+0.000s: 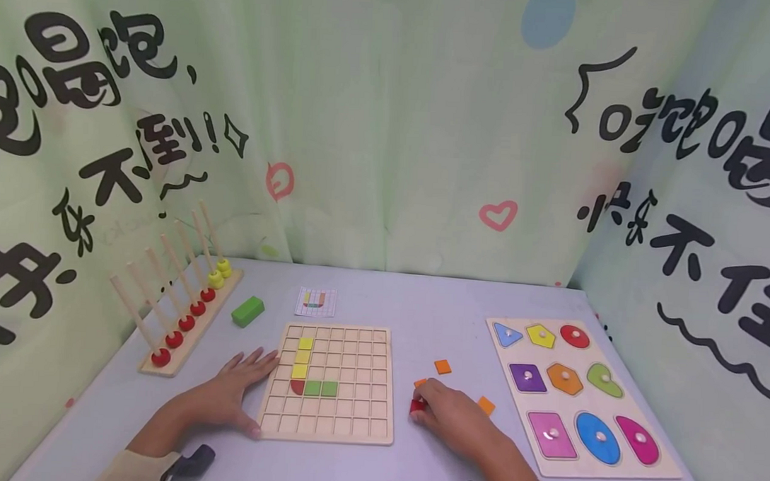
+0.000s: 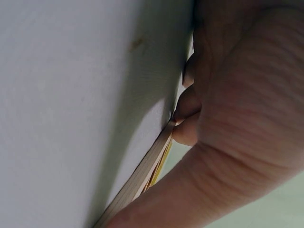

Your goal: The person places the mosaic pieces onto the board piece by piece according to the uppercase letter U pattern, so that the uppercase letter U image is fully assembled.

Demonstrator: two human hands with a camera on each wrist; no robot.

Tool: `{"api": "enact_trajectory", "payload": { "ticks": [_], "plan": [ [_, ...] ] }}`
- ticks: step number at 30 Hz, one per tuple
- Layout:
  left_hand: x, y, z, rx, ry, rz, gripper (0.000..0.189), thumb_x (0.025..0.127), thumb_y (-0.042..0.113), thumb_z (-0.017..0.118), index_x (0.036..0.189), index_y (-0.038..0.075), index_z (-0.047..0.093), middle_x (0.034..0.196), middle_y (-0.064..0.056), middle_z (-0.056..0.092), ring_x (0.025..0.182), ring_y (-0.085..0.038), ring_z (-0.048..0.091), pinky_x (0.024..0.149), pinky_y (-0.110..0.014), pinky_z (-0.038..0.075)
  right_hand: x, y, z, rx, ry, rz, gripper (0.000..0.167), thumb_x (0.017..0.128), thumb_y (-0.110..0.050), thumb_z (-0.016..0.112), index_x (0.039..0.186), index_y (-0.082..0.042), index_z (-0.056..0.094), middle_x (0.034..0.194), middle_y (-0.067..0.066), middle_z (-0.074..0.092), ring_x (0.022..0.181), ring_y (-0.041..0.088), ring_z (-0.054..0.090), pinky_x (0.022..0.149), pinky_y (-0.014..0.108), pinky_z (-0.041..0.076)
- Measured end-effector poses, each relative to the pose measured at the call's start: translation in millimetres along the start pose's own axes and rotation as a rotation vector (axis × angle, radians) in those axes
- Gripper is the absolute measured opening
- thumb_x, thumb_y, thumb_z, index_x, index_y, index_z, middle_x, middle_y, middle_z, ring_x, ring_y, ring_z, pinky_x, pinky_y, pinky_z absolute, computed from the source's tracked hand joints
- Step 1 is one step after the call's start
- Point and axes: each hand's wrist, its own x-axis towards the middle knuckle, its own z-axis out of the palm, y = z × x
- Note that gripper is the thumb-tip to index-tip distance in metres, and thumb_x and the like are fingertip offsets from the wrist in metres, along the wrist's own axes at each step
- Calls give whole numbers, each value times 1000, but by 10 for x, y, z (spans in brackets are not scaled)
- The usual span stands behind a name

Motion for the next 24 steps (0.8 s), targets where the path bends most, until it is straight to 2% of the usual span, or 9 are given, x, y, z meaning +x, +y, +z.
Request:
{"api": "enact_trajectory", "payload": {
  "ticks": [7, 15, 24],
  "plan": [
    [8, -13, 5, 11, 0, 10, 127, 53, 69, 82, 154, 14, 29, 160, 1, 20, 148, -29, 4, 115, -54, -3, 60, -32, -1, 18, 25, -86, 23, 90, -36, 70, 107, -23, 60, 96, -19, 52, 82, 2, 50, 79, 29, 51],
    [23, -49, 27, 12, 1, 23, 129, 52, 73, 80, 155, 15, 28, 161, 1, 20, 148, -28, 4, 115, -54, -2, 194, -102, 29, 64, -16, -70, 22, 91, -36, 69, 108, -24, 61, 96, -19, 53, 81, 2, 50, 78, 30, 51],
    [38, -86, 57, 20, 3, 22, 130, 51, 74, 79, 155, 16, 27, 161, 2, 20, 148, -27, 4, 115, -54, -2, 310, -205, 81, 94, -10, -100, 19, 91, -36, 69, 104, -24, 61, 94, -17, 54, 81, 2, 50, 74, 29, 50]
  ]
}}
